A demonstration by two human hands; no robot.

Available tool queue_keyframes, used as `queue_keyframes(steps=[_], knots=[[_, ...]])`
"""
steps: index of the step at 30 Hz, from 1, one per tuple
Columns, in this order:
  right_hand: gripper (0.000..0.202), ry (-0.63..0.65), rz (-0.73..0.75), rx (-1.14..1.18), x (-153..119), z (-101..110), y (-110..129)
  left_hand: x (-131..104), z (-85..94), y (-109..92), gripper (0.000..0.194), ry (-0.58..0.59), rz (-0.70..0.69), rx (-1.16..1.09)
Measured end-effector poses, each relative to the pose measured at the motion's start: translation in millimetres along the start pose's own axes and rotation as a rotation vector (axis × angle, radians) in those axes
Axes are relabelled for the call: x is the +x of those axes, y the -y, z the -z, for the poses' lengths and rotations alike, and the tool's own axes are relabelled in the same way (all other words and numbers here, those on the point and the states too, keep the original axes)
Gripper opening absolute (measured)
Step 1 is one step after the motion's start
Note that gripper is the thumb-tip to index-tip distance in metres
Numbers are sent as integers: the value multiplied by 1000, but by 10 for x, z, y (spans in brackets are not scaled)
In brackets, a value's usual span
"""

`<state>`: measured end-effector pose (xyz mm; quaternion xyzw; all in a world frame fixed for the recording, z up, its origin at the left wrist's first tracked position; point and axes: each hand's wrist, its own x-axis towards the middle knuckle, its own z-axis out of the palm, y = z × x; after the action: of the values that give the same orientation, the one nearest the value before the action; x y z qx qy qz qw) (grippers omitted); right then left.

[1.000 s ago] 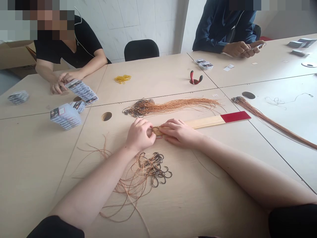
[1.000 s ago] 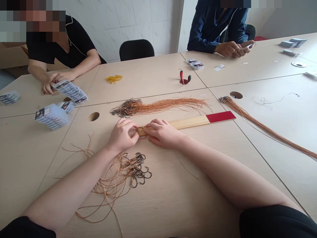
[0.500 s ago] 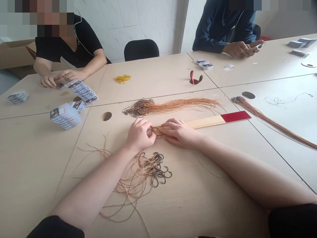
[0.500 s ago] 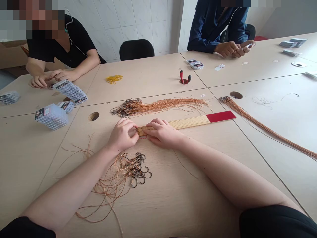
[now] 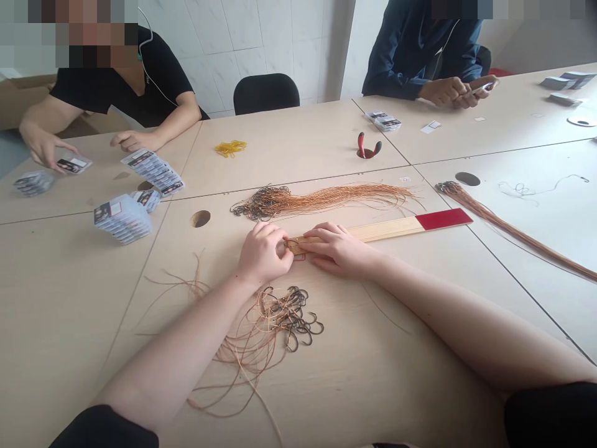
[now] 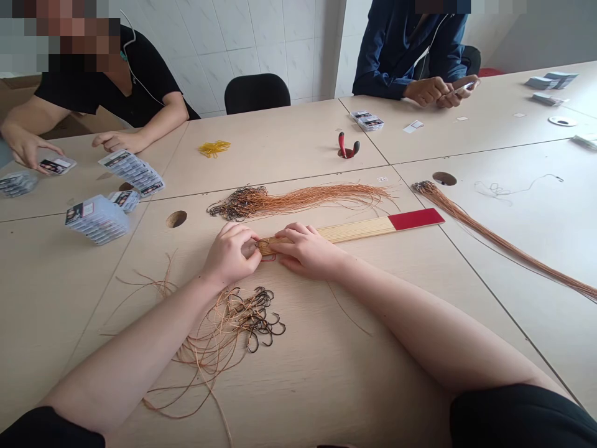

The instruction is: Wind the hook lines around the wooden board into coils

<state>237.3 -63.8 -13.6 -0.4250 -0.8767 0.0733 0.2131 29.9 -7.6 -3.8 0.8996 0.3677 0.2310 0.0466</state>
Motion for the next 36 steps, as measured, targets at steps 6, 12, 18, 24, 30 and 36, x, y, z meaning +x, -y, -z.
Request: queue_keyframes(steps=[6, 12, 18, 24, 30, 36], knots=[[34, -50, 11, 36, -4, -30, -40, -1, 11, -16, 24, 19, -18, -13], [36, -117, 26, 58, -11, -77, -83, 8, 22, -37, 31, 68, -55, -43], [37, -107, -3, 13, -12, -79, -77, 13, 8, -28, 32, 82, -91, -76], [34, -84, -88, -30, -22, -52, -45, 19, -8, -12, 28, 78, -111, -145], [32, -91, -55, -12, -25, -24, -53, 31, -8, 20, 26, 64, -83, -231], [34, -126, -10, -62, -21, -20, -76, 42, 39, 95, 24, 228, 63, -511]])
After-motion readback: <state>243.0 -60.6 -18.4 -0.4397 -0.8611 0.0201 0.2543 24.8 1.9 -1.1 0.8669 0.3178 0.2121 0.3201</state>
